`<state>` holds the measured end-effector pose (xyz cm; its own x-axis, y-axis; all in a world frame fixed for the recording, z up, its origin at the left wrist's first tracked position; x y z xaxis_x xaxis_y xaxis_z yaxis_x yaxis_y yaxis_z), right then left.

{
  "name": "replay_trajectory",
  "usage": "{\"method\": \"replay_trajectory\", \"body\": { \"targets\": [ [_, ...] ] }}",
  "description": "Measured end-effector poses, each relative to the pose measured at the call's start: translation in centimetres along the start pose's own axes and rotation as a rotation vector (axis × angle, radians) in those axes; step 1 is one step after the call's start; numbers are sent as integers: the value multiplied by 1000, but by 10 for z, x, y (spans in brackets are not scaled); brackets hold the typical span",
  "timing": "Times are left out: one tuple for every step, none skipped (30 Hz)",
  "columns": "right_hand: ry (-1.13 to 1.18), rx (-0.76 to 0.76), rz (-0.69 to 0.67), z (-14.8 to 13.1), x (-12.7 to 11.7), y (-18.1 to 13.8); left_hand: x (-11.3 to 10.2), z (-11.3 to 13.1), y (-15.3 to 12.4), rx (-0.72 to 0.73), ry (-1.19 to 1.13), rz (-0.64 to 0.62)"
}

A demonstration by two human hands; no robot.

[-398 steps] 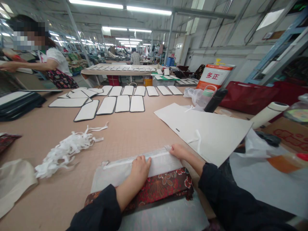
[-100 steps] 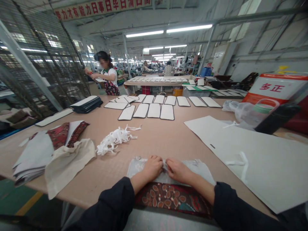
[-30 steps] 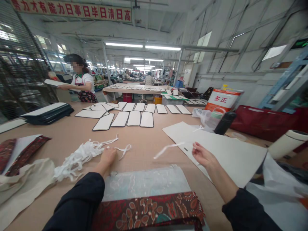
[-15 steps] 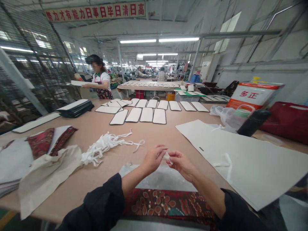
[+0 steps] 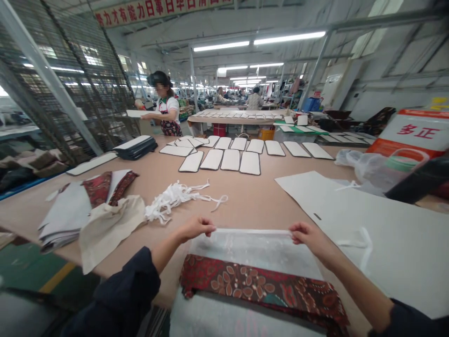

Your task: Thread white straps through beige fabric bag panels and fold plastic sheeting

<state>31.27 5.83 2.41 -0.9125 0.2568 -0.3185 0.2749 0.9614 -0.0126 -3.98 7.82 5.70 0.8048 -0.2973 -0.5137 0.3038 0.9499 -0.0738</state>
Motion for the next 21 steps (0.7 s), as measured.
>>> {"method": "replay_trajectory", "body": {
  "targets": [
    [1,31,21,16,-5,4,-4,-9,-3,-26,8,0],
    [-6,62,31,32,-9,7,-6,-18,-6,-51,17,4],
    [-17,85,37,45,-10,9,-7,-27,-7,-74,28,15],
    [-29,101,35,55,-10,11,-6,-35,-7,-94,44,33],
    [-49,113,31,64,-9,12,-5,-42,-6,-116,66,61],
    [-71,122,23,71,-8,13,-4,-50,-4,-136,94,97],
    [-94,130,16,75,-6,14,-4,-56,-2,-155,127,138],
    [-113,140,17,79,-4,15,-4,-62,1,-172,163,180],
    [-128,151,23,82,-3,17,-4,-67,4,-187,199,219],
    [-138,165,32,84,-2,18,-4,-71,6,-199,234,252],
    [-142,181,43,86,-1,19,-4,-74,8,-208,268,278],
    [-143,196,54,88,-1,20,-4,-75,10,-212,299,299],
    [-143,209,61,90,-1,21,-3,-75,11,-213,327,315],
    [-148,220,63,91,-1,22,-3,-75,12,-210,352,326],
    [-156,229,61,93,-1,22,-2,-74,12,-206,375,333],
    [-165,237,61,95,-2,23,-1,-72,12,-203,396,336],
    [-173,242,56,97,-2,23,0,-71,12,-200,416,337],
    [-181,246,50,98,-3,24,0,-70,12,-198,434,336],
    [-189,247,44,99,-4,24,1,-69,12,-196,453,335],
    [-200,245,39,100,-5,24,1,-68,12,-194,472,335],
    [-211,237,36,99,-6,24,1,-67,13,-192,492,337]
  ]
}}
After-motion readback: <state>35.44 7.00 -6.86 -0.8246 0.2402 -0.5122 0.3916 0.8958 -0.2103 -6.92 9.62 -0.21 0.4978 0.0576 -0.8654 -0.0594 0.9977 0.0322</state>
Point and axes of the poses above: each hand's wrist, its own y-axis towards the middle knuckle, its own x-axis out of the palm, z = x × y, the point moved 5 cm from there along y, towards the middle knuckle, and after that the axes turned 12 degrees about z, right-handed, at the moved point
